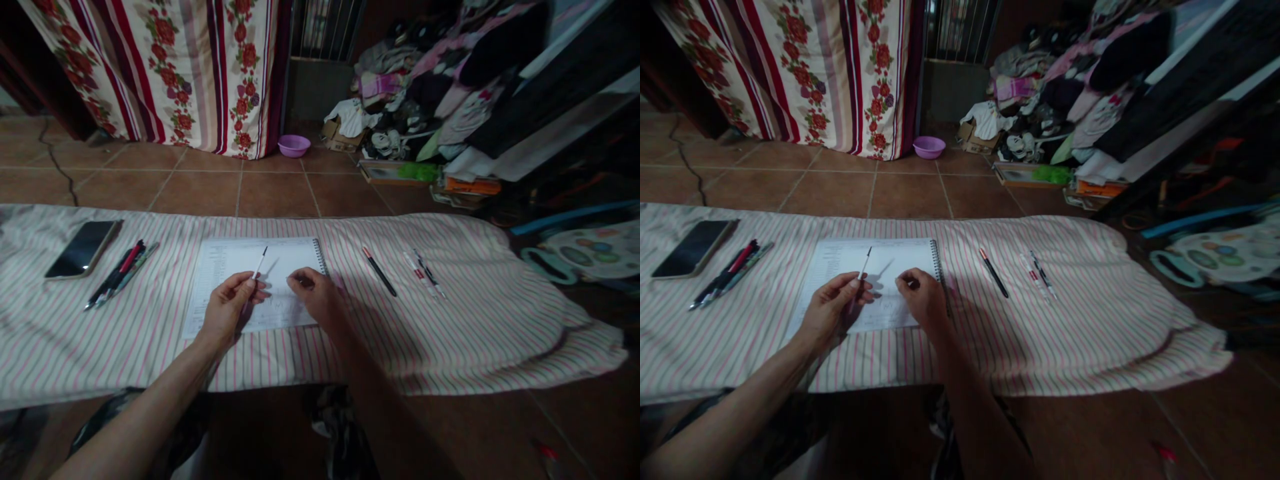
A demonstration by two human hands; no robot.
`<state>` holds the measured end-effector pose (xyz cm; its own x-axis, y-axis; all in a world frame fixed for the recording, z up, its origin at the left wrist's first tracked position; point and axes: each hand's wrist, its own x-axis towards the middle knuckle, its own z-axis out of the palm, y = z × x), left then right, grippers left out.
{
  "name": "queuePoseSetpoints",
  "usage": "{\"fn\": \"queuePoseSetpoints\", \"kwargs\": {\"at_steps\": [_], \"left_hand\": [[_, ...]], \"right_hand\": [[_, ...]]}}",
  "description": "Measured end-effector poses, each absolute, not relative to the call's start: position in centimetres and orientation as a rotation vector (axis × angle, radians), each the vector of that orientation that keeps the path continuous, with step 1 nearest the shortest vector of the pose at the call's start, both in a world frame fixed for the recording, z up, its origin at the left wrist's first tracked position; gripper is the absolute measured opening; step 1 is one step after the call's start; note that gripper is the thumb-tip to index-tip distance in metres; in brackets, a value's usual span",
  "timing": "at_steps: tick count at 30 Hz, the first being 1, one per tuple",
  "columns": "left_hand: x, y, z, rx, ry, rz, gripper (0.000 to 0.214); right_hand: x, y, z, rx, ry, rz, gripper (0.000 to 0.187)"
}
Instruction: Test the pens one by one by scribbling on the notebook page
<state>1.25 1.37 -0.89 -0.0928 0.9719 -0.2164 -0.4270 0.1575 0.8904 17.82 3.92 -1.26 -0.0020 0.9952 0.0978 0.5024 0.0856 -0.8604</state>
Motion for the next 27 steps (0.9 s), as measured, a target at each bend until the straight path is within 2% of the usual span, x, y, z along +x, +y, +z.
{"fn": "queuePoseSetpoints", "kwargs": {"at_steps": [4, 7, 13, 27], "left_hand": [[1.2, 1.2, -0.5, 0.646, 1.07, 1.312, 0.033], [1.2, 1.1, -0.3, 0.664, 1.086, 1.277, 0.034], [1.2, 1.1, -0.1, 0.649, 1.079, 1.243, 0.034], [1.0, 1.2, -0.1, 0.662, 1.056, 1.205, 0.028]], "right_hand": [[17.8, 4.1, -1.1, -1.349, -1.247, 1.24, 0.018], [17.8, 3.9, -1.0, -1.264, -1.076, 1.384, 0.021], [17.4, 3.9, 0.1, -1.166, -0.84, 1.513, 0.027], [16.8, 4.4, -0.3, -1.008, -0.58, 1.689, 0.023]]}}
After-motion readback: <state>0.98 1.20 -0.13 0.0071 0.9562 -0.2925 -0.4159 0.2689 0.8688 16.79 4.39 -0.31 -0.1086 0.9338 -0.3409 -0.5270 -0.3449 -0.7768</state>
